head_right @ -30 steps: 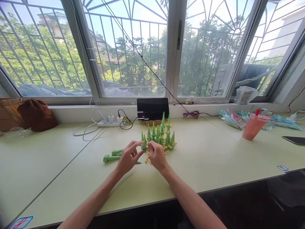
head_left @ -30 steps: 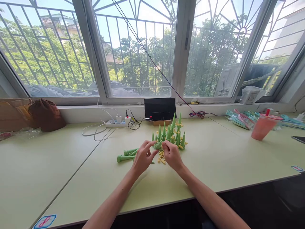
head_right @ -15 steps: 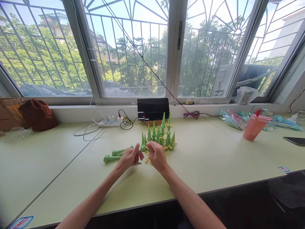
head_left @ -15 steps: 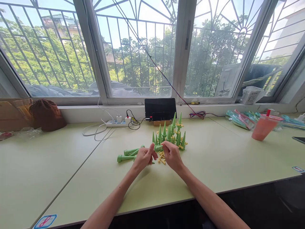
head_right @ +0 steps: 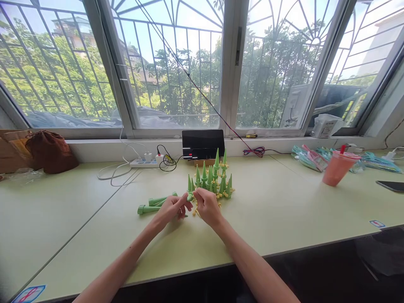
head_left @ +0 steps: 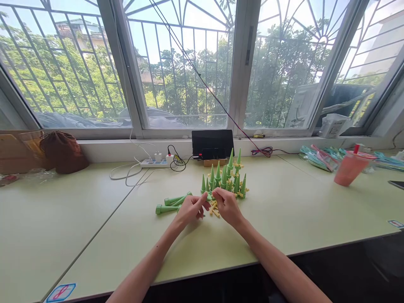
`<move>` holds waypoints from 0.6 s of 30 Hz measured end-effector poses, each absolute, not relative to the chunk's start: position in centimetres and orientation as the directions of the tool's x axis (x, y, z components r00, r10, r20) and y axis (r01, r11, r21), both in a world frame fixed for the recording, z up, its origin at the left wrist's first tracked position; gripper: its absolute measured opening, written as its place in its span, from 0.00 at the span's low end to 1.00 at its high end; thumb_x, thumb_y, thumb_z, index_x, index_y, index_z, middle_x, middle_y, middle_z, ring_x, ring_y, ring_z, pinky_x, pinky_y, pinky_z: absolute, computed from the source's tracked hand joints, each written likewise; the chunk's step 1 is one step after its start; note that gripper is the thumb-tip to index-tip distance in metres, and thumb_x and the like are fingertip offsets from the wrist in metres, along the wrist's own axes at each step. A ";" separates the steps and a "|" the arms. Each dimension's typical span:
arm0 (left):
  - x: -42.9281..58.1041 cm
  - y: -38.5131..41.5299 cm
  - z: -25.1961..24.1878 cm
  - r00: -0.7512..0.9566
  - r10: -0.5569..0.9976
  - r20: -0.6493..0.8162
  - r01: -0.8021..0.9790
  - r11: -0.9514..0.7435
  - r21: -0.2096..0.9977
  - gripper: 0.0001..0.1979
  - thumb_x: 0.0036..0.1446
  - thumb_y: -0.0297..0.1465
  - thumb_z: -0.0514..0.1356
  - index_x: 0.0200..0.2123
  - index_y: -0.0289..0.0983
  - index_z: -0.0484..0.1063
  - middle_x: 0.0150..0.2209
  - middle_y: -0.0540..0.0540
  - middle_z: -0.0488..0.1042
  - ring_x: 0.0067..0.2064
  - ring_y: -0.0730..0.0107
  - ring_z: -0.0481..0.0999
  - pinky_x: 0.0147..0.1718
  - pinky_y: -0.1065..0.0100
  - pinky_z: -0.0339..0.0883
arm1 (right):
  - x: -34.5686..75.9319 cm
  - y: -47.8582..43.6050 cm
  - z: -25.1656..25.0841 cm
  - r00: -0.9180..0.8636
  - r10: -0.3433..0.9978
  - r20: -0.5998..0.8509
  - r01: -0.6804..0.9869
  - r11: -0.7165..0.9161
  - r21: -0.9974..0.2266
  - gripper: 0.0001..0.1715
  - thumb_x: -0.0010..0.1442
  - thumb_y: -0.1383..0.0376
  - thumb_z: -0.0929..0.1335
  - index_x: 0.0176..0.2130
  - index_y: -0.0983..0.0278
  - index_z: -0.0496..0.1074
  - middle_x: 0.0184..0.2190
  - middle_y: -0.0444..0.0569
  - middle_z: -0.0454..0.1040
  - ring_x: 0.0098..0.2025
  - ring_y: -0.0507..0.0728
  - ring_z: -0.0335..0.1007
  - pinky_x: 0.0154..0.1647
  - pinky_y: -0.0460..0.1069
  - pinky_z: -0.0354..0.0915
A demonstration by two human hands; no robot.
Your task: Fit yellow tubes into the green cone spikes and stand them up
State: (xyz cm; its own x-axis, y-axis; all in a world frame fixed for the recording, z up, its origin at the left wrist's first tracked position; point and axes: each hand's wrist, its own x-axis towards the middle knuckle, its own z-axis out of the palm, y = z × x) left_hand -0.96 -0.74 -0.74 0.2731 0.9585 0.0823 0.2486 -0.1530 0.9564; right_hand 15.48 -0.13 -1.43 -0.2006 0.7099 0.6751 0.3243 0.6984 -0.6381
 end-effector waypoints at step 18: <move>-1.6 -0.5 -1.2 0.317 0.936 0.152 0.295 -0.250 0.922 0.25 0.57 0.50 0.54 0.26 0.33 0.73 0.14 0.51 0.68 0.15 0.77 0.65 0.16 0.76 0.57 | 15.5 -0.1 -1.5 -0.202 0.769 0.607 0.295 0.639 -0.711 0.22 0.67 0.58 0.57 0.23 0.62 0.53 0.19 0.39 0.51 0.23 0.49 0.46 0.24 0.45 0.47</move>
